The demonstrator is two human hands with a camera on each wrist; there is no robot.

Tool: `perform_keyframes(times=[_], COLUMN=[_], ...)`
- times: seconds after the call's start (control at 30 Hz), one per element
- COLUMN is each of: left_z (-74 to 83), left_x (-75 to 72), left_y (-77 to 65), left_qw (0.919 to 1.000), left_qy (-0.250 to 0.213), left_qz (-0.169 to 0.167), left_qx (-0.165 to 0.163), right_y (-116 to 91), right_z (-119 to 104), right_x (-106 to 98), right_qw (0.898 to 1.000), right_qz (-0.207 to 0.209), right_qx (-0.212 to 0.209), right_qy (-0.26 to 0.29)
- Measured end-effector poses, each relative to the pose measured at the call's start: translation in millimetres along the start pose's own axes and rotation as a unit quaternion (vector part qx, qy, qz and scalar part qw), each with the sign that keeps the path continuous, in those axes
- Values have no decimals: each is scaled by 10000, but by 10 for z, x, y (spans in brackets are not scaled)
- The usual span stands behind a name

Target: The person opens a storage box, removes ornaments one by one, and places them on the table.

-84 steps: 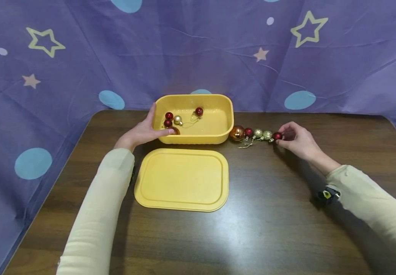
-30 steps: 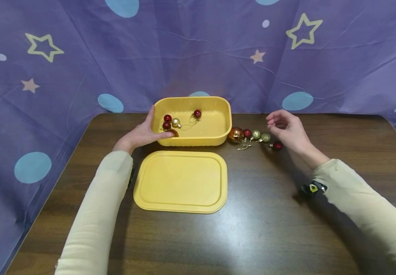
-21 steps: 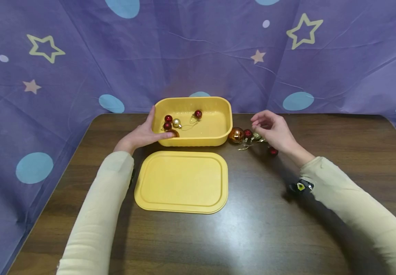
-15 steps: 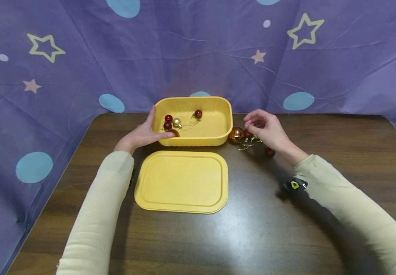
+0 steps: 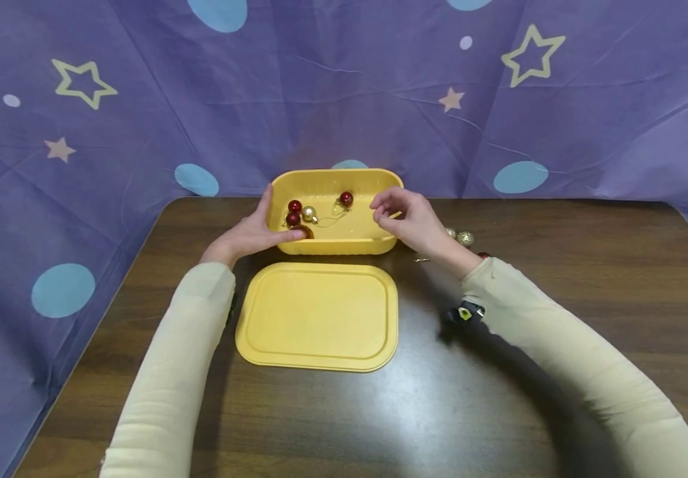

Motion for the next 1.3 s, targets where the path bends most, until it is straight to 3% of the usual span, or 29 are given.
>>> perform_keyframes(times=[0.33, 0.57, 0.87, 1.3], left_z=[-18, -3, 23, -20], left_x=[15, 9, 9, -5], left_y=[-4, -7, 2, 4], left_qw=[10000, 10000, 9999, 9999], left_qy=[-11, -30, -124, 113], left_qz=[-7, -3, 25, -8], left_qx=[-39, -19, 62, -128], right_y=[283, 452, 550, 680], right_z=[2, 46, 95, 79], right_x=[488, 730, 961, 1204], right_qw=[9988, 9930, 9853, 9718], right_qz=[-414, -981, -1446, -1987], right_qx=[43, 392, 765, 491], right_qy=[-268, -530, -483, -1172])
Point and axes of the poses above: each hand's wrist, its own y-axis towards the middle knuckle, its own x-axis out of the palm, z = x × y, the point moved 7 cm from there along y, towards the middle knuckle, and after that the axes turned 1 degree about -y, right-handed, at the moved point
